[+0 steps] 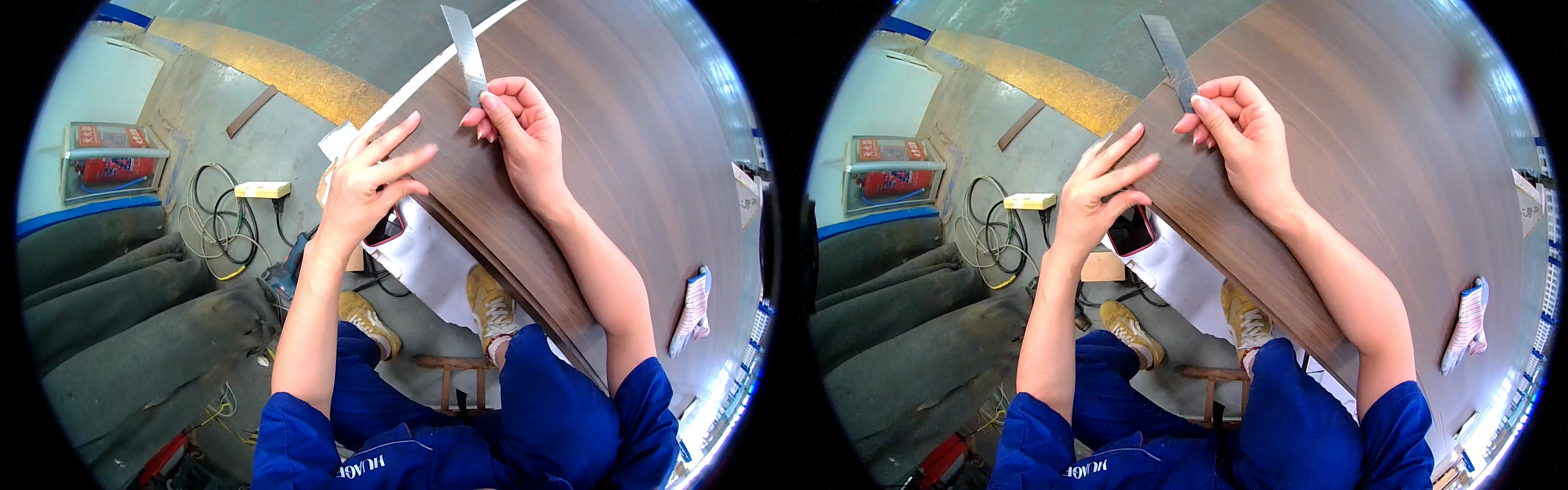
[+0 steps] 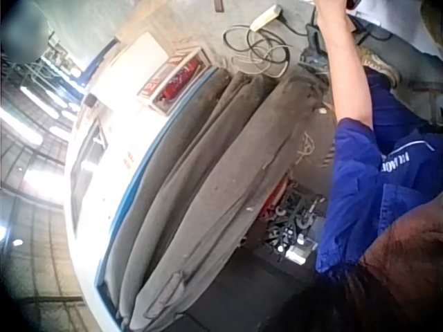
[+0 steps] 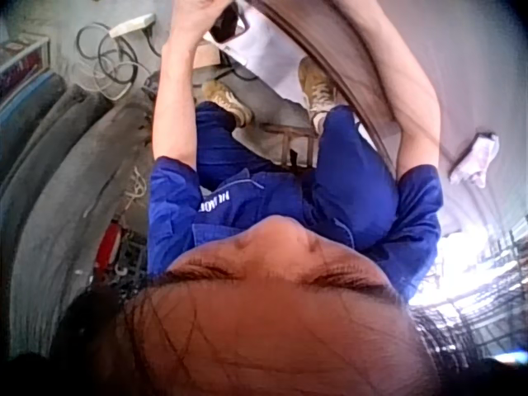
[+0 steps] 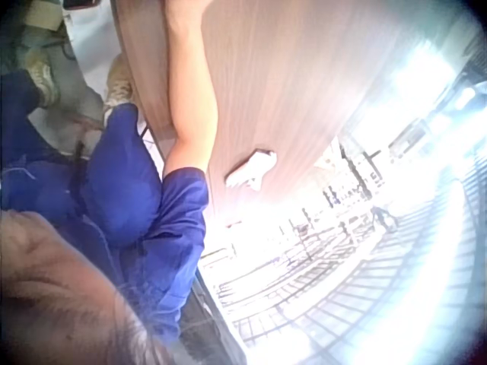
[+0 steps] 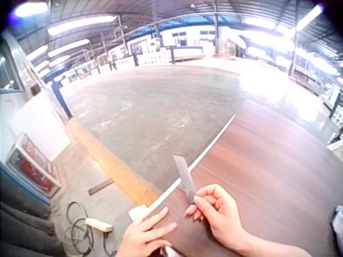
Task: The person trims excess wood veneer from the edges of a large wooden panel using a utility knife and a metal straightedge. They repeatedly align the straightedge, cut along the edge, and remove the trimmed strips. A heat gun is used briefly near the end.
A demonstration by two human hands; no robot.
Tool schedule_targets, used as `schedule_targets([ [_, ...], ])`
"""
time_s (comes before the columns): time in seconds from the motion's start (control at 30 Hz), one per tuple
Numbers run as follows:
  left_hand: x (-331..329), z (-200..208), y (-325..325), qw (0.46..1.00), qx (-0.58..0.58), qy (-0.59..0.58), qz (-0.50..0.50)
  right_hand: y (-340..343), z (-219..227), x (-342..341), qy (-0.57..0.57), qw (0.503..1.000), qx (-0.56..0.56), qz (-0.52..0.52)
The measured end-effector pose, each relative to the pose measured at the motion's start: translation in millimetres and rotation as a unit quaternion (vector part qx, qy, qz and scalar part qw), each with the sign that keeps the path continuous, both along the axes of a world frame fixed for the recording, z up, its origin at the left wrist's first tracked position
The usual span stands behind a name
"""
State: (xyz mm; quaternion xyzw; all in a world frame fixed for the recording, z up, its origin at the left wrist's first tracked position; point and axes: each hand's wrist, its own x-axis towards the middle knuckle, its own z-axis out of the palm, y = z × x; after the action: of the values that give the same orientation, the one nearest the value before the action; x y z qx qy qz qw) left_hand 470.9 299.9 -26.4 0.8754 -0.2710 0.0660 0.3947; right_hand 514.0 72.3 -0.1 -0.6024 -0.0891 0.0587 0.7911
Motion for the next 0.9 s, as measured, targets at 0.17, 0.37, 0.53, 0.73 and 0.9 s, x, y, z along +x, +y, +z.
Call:
schedule_targets([
  [0.17,-11,20,-16,0.998,0.024,0.006,0.062,-1,1,-1,-0.001,1.0,0.003,0.0],
  [0.37,-24,6,-9,0.923,-0.251,0.232,0.174,-1,1,0,-0.006,1.0,-0.006,0.0],
  [0.53,-32,11,-11,0.89,-0.316,0.257,0.203,-1,2,-1,0.003,1.0,-0.01,-0.007],
  [0.73,-27,17,0,0.905,-0.282,0.217,0.235,-1,3,-2,0.008,1.0,-0.013,-0.008],
  [0.9,-27,10,-7,0.945,-0.184,0.111,0.246,-1,1,-1,0.0,1.0,0.001,0.0],
])
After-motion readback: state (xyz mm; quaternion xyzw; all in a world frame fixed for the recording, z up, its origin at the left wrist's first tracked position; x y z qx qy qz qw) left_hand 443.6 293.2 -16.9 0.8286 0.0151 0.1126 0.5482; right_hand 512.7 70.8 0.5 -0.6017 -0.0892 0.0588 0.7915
